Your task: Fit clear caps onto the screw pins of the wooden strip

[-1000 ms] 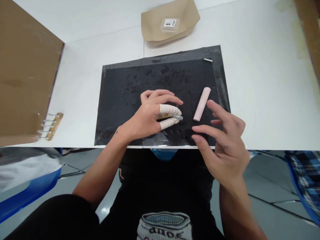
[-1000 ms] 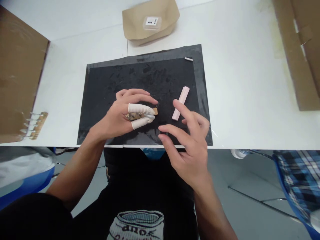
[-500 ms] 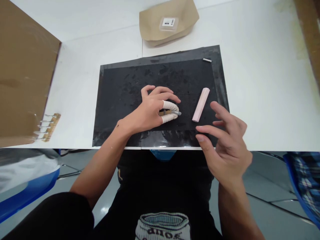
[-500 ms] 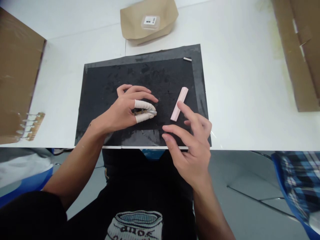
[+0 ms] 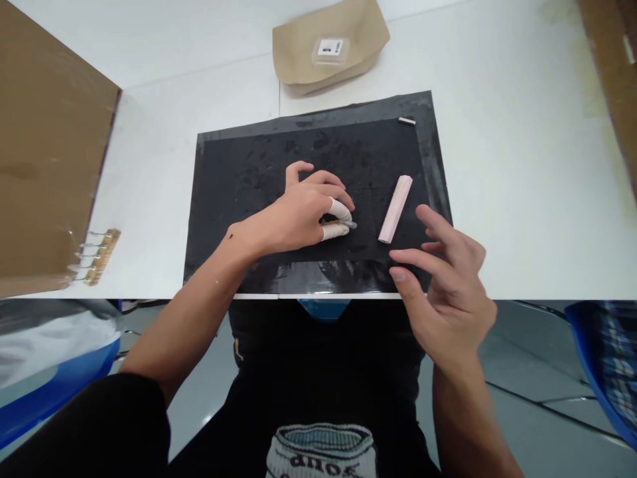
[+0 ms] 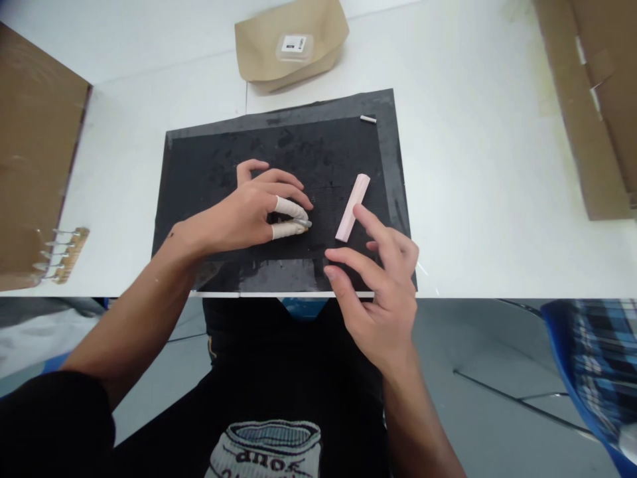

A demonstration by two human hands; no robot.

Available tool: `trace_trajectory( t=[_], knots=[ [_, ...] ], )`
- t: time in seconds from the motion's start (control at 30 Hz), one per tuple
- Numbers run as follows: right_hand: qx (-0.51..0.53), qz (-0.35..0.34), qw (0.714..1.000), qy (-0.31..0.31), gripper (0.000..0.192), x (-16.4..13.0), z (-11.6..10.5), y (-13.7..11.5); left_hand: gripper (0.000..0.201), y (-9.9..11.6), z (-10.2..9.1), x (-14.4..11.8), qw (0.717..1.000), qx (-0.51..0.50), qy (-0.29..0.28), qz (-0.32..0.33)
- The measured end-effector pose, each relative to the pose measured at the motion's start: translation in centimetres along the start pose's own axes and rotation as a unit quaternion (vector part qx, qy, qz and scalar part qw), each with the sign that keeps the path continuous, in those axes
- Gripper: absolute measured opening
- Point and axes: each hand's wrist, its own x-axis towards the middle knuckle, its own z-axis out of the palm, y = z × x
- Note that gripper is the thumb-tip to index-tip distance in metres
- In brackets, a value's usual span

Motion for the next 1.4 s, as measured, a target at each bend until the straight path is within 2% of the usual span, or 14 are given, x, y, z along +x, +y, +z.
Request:
trace_trajectory(
  t=[0.5, 0.63, 0.73, 0.8, 0.87, 0.9, 0.93, 0.97, 1.03, 1.1, 1.17, 1.23, 1.33, 1.4],
  knots=[
    [0.012, 0.005, 1.000, -0.007, 0.018, -0.4, 0.2, -0.1, 0.012, -0.2, -0.4, 0.3, 0.999, 0.028, -0.028, -0.005],
    [0.017, 0.010, 1.000, -0.010, 0.018, -0.6, 0.1, -0.2, 0.011, 0.2, -1.3, 0.3, 0.999, 0.019, -0.043, -0.018],
    [0.019, 0.009, 1.000, -0.002, 0.018, -0.7, 0.0, -0.3, 0.022, 0.6, -2.5, -0.1, 0.999, -0.007, -0.004, -0.036],
    [0.019, 0.007, 1.000, 0.003, 0.018, -0.8, 0.0, -0.6, 0.027, 1.1, -3.3, -0.9, 0.994, -0.056, 0.078, -0.049],
    [0.039, 0.012, 0.999, 0.002, 0.019, -0.9, 0.1, -1.0, 0.033, 2.1, -3.8, -1.9, 0.964, -0.155, 0.211, -0.049],
    [0.059, 0.019, 0.998, -0.001, 0.020, -1.0, 0.2, -1.4, 0.037, 2.7, -3.9, -2.4, 0.928, -0.228, 0.294, -0.034],
    [0.087, 0.028, 0.996, -0.004, 0.021, -1.1, 0.4, -1.8, 0.045, 3.4, -3.9, -3.0, 0.903, -0.271, 0.332, -0.030],
    [0.118, 0.039, 0.992, -0.011, 0.022, -1.2, 0.7, -2.2, 0.051, 4.1, -3.8, -3.5, 0.885, -0.311, 0.345, -0.034],
    [0.192, 0.054, 0.980, -0.025, 0.025, -1.4, 1.5, -3.3, 0.065, 5.6, -3.5, -4.3, 0.840, -0.426, 0.328, -0.068],
    [0.271, 0.059, 0.960, -0.026, 0.037, -1.5, 2.6, -4.3, 0.074, 6.8, -2.9, -4.8, 0.806, -0.475, 0.336, -0.107],
    [0.325, 0.057, 0.944, -0.011, 0.053, -1.5, 3.9, -5.3, 0.082, 7.7, -2.2, -5.1, 0.782, -0.505, 0.349, -0.107],
    [0.339, 0.050, 0.940, 0.011, 0.066, -1.4, 5.1, -6.3, 0.082, 8.1, -1.8, -5.3, 0.807, -0.480, 0.331, -0.091],
    [0.318, 0.008, 0.947, 0.051, 0.080, -1.1, 6.6, -7.9, 0.076, 8.5, -1.7, -5.8, 0.877, -0.377, 0.289, -0.080],
    [0.302, -0.022, 0.950, 0.073, 0.082, -1.1, 7.2, -9.2, 0.073, 8.9, -2.0, -6.4, 0.910, -0.304, 0.269, -0.085]
  ],
)
